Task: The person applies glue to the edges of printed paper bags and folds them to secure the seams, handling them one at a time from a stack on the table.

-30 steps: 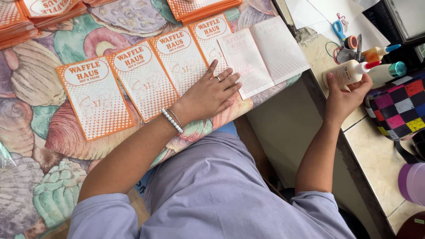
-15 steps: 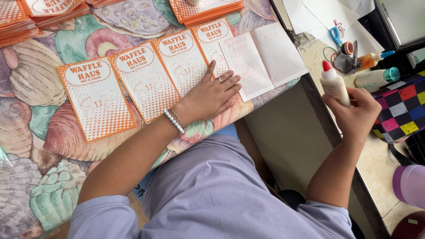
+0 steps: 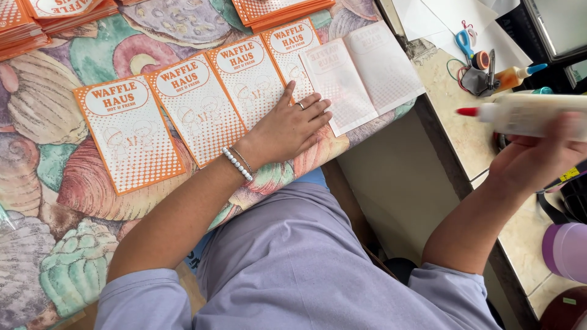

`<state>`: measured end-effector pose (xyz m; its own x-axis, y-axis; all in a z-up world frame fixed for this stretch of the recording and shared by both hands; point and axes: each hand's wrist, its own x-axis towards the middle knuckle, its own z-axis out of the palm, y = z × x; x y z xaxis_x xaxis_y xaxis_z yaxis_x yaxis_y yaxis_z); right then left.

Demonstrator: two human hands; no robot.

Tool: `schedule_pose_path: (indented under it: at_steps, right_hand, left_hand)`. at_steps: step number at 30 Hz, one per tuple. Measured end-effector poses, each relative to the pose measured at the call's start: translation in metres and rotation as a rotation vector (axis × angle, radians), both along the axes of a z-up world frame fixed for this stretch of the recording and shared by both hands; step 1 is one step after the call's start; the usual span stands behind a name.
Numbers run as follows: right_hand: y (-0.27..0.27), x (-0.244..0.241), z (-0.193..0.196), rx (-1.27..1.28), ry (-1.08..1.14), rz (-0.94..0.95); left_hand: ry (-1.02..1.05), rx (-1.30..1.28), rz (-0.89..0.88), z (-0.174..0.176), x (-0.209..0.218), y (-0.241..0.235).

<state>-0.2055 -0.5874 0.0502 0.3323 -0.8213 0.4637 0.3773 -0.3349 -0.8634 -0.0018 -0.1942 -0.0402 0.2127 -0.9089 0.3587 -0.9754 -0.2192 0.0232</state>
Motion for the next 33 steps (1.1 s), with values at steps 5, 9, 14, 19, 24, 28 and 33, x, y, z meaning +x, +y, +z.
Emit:
schedule_pose_path:
  at_steps: [5, 9, 14, 19, 24, 28, 33]
  right_hand:
    - [0.064, 0.03, -0.008, 0.118, -0.069, 0.008]
    - [0.117, 0.036, -0.041, 0.284, 0.275, 0.488]
    - [0.096, 0.037, -0.052, -0.074, 0.18, 0.324]
    - [0.103, 0.051, -0.075, -0.268, 0.265, 0.315]
    - [0.128, 0.065, -0.083, -0.295, 0.229, 0.345]
    - [0.142, 0.075, -0.095, -0.398, 0.195, 0.323]
    - [0.158, 0.078, -0.084, -0.509, 0.278, 0.364]
  left_hand:
    - [0.013, -0.002, -0.012, 0.005, 0.001, 0.001]
    - [0.123, 0.009, -0.026, 0.005, 0.0, -0.001]
    - [0.197, 0.021, -0.034, 0.006, -0.001, -0.002]
    - [0.122, -0.02, -0.076, -0.006, 0.0, -0.004]
    - [0.146, -0.019, -0.074, 0.004, -0.002, -0.002]
    - [0.168, -0.025, -0.071, 0.002, -0.002, -0.002]
    - [0.177, -0.052, -0.076, 0.0, -0.001, -0.001]
